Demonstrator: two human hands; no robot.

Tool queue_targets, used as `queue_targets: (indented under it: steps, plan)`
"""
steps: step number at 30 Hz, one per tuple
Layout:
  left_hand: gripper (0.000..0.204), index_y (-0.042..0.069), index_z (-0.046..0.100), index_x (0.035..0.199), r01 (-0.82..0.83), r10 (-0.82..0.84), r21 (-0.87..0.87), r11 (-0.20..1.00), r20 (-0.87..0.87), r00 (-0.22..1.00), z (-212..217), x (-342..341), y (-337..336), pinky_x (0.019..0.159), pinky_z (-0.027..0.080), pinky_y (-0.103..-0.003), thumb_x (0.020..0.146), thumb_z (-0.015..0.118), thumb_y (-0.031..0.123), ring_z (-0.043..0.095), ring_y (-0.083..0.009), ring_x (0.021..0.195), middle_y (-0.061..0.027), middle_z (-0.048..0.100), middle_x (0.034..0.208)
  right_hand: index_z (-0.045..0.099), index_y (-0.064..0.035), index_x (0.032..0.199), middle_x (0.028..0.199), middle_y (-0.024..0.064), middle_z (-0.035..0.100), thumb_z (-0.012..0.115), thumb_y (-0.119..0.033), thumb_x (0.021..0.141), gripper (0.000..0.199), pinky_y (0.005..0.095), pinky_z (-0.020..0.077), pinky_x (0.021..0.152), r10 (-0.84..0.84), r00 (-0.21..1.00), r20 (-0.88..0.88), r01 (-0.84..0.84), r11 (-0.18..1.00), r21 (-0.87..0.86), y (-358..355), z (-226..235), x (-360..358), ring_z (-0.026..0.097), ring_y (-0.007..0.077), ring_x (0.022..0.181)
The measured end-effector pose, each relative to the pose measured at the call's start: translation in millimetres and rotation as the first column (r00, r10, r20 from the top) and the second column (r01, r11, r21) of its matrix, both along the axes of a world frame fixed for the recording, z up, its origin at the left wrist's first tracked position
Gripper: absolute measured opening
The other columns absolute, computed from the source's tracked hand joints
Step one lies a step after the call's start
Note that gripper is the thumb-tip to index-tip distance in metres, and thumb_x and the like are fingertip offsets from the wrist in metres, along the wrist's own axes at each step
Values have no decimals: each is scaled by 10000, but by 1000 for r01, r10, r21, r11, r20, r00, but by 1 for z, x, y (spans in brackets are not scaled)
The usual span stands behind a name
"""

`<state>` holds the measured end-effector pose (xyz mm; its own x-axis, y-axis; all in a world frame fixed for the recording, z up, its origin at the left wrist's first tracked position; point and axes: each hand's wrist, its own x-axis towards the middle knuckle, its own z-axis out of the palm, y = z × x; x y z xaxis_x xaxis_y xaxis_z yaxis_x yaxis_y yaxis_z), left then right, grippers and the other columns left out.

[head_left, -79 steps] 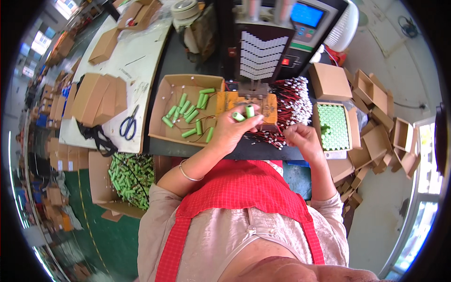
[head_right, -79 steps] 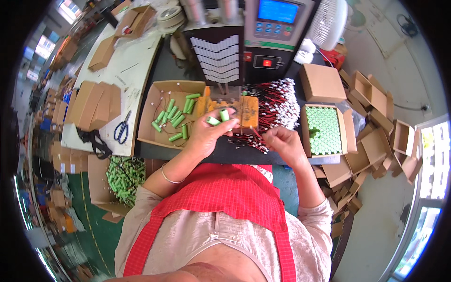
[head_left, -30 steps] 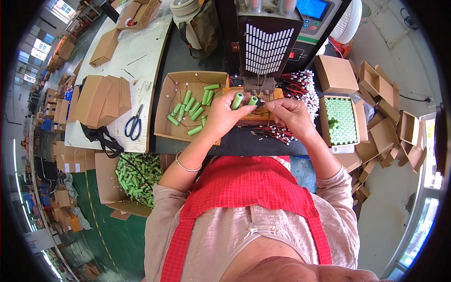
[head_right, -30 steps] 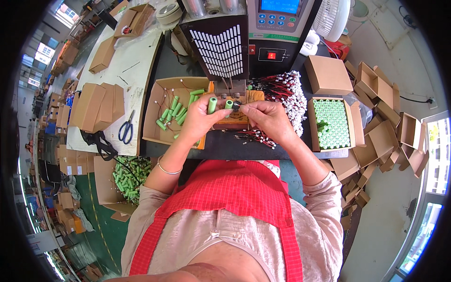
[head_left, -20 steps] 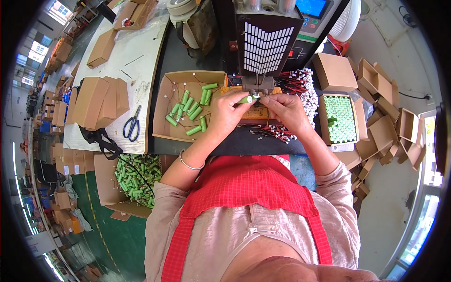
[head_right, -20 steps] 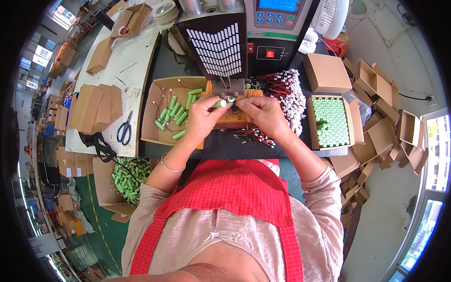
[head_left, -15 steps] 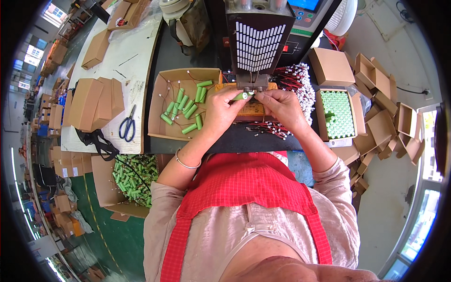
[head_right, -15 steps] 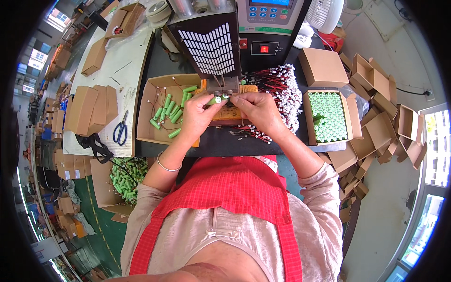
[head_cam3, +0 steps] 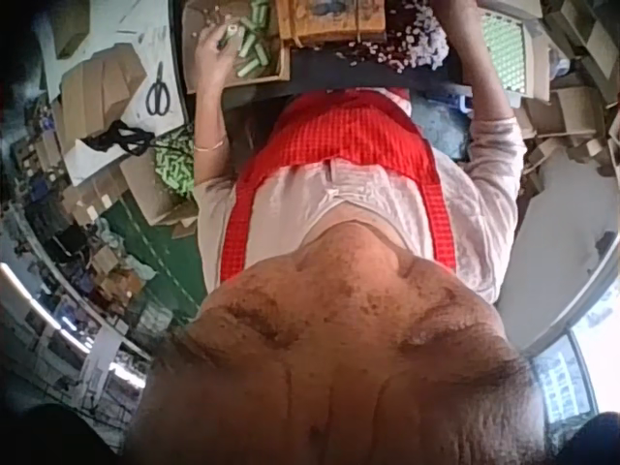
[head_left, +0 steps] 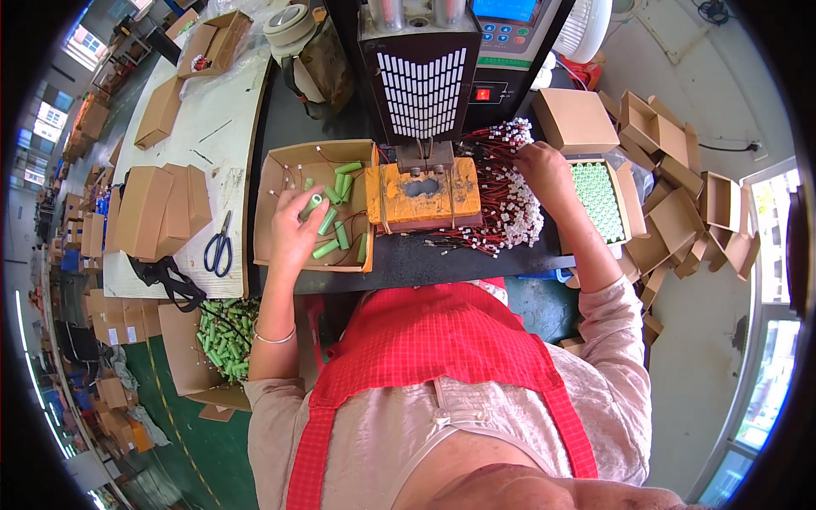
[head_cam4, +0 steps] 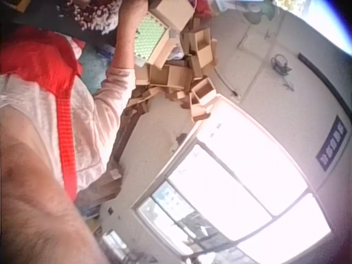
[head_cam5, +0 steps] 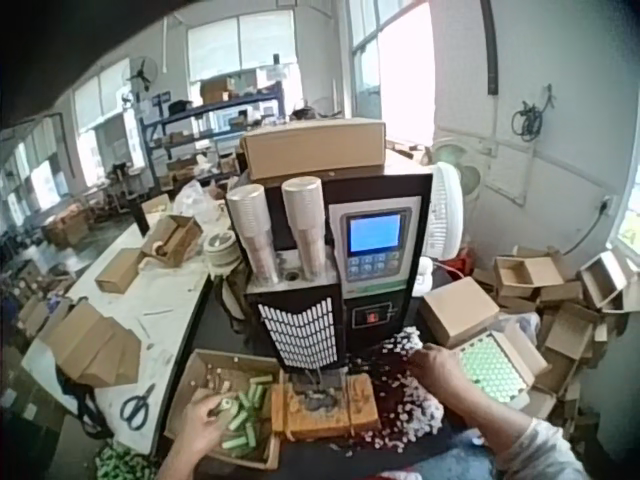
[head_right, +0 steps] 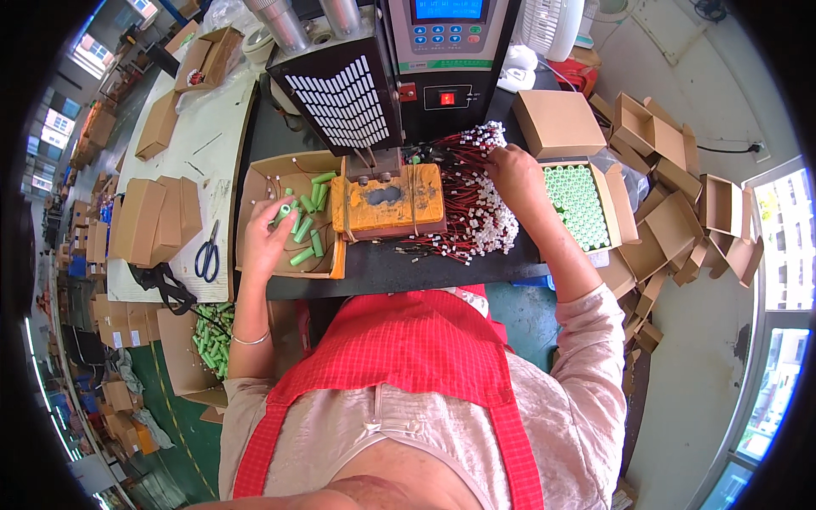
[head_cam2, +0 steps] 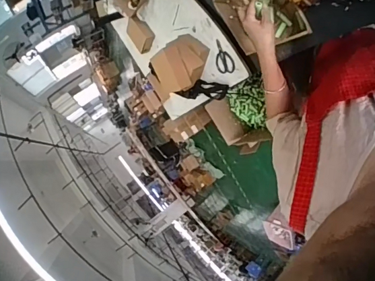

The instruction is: The person places battery cells into a cardboard box and connects wire leads to battery packs using a welding machine.

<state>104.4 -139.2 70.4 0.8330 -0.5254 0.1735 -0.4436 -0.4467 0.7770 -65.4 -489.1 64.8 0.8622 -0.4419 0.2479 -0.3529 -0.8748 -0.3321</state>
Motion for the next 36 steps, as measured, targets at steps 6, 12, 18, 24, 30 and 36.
queue_targets:
  steps: [6, 12, 18, 24, 30, 36]
  plan:
    - [263, 42, 669, 977, 99, -99, -28, 995, -4, 995, 21, -20, -10, 610, 445, -241, 723, 707, 101, 550, -115, 663, -52, 589, 751, 650, -22, 783, 787, 123, 591, 652, -138, 744, 122, 371, 477, 662, 29, 999, 25, -31, 995, 91, 5, 25, -14, 596, 289, 730]
    - [262, -17, 597, 1068, 150, -450, -534, 832, -491, 746, 17, -57, -53, 782, 483, -226, 810, 627, 15, 591, -100, 845, -60, 635, 923, 623, 13, 799, 698, 86, 605, 663, -101, 766, 126, 266, 460, 586, -98, 956, 276, 10, 953, 304, 21, 46, -37, 570, 149, 623]
    - [290, -21, 565, 1091, -111, -558, -737, 667, -593, 580, 11, -82, -96, 841, 492, -260, 805, 613, -24, 590, -142, 924, -88, 602, 1028, 620, -7, 818, 714, -16, 591, 640, -98, 824, 93, 188, 416, 588, -116, 952, 284, -161, 599, 784, 59, 30, -60, 510, 40, 658]
    - [258, -21, 573, 1056, -132, -569, -716, 685, -640, 517, 3, -82, -103, 802, 501, -245, 803, 624, -3, 602, -133, 864, -74, 612, 962, 619, 17, 905, 830, 25, 611, 633, -87, 825, 131, 222, 471, 693, 183, 958, 221, -286, 550, 785, 91, 18, -58, 556, 69, 744]
    - [237, -34, 593, 1026, 74, -504, -693, 718, -443, 742, 2, -79, -100, 742, 485, -211, 803, 641, 27, 586, -107, 791, -25, 602, 873, 618, 7, 878, 702, 11, 606, 594, -155, 865, 164, 194, 449, 569, 59, 962, 268, -263, 478, 838, 109, 30, -21, 538, 51, 629]
    - [242, -15, 640, 930, 237, -234, -331, 913, 51, 971, 6, -53, -98, 646, 473, -283, 714, 702, 75, 595, -208, 700, -120, 617, 798, 620, 2, 855, 667, 11, 607, 598, -192, 864, 195, 186, 434, 526, 22, 978, 209, -200, 405, 892, 101, 34, 6, 519, 42, 567]
